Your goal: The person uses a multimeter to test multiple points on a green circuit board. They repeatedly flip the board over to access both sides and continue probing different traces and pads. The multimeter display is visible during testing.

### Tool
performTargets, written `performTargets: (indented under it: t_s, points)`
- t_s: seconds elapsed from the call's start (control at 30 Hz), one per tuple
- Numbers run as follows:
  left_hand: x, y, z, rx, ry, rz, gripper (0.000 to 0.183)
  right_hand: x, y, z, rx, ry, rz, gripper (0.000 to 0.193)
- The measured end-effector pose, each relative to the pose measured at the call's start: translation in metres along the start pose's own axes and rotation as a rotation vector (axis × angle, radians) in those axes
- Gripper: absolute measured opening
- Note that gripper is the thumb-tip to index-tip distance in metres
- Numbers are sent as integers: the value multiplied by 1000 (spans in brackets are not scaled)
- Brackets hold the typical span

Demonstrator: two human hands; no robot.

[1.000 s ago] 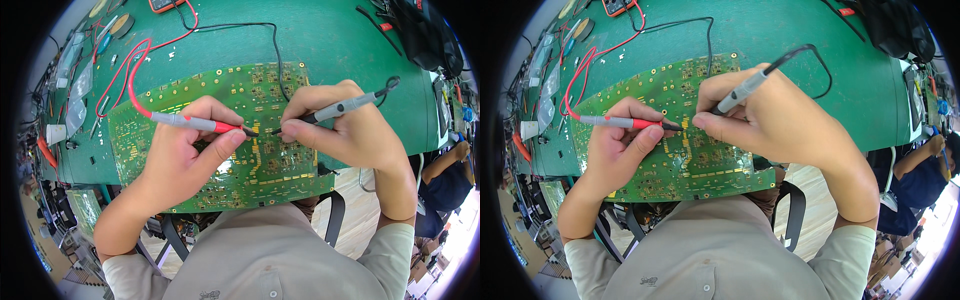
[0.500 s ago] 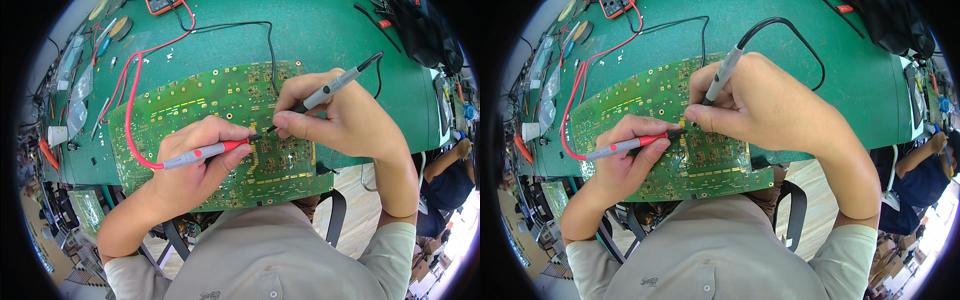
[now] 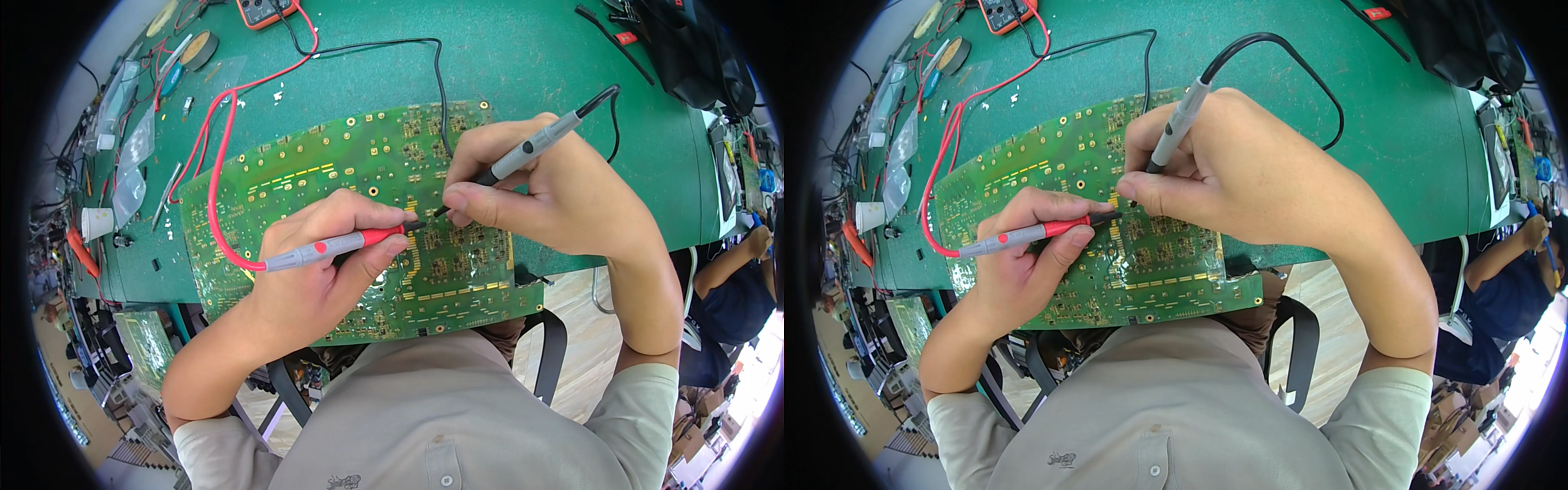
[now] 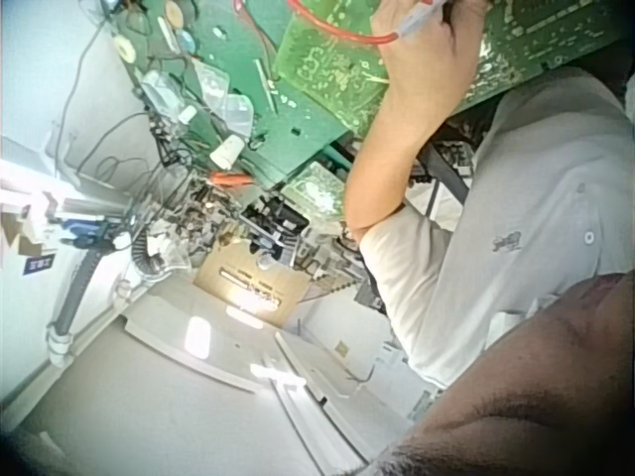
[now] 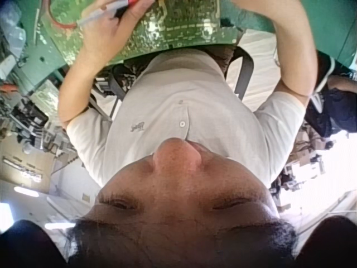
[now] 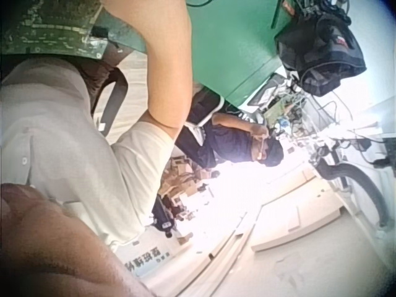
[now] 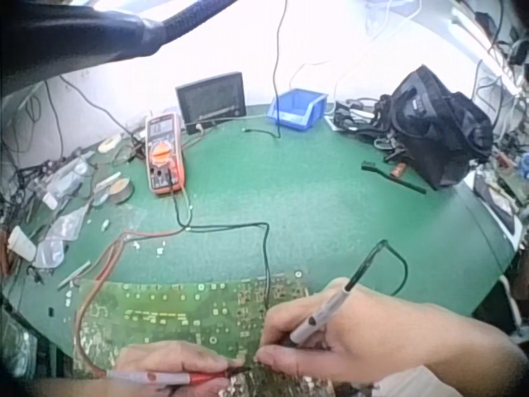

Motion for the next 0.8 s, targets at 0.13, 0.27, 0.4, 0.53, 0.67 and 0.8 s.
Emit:
performTargets:
  t_s: [0.13, 0.27, 0.4, 0.53, 0.67, 0.8]
  points:
    - [-1, 0, 0, 8, -38, 1, 18, -1, 0, 0, 9, 19, -18, 13]
    - [-2, -1, 0, 21, -51, 3, 19, -2, 1, 0, 9, 2, -6, 13]
    - [-7, -5, -4, 155, -20, -54, 17, -2, 0, 2, 9, -33, -3, 13]
    - [-17, -3, -13, 120, 225, -123, 31, 1, 0, 1, 29, 37, -40, 11]
    - [-25, 1, -14, 192, 211, -198, 31, 6, -1, 2, 30, 99, -19, 10]
    - [-27, 2, -15, 185, 230, -217, 32, 7, -1, 3, 20, 69, 42, 12]
Point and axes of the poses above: each hand's wrist, its own z-axis away from the middle knuckle, its own y-axis out of the palm, x = y × z, the point moved 3 cm from there along -z, towards the middle knuckle, and after that the axes turned 9 degrees about y, right-handed, at the moved point
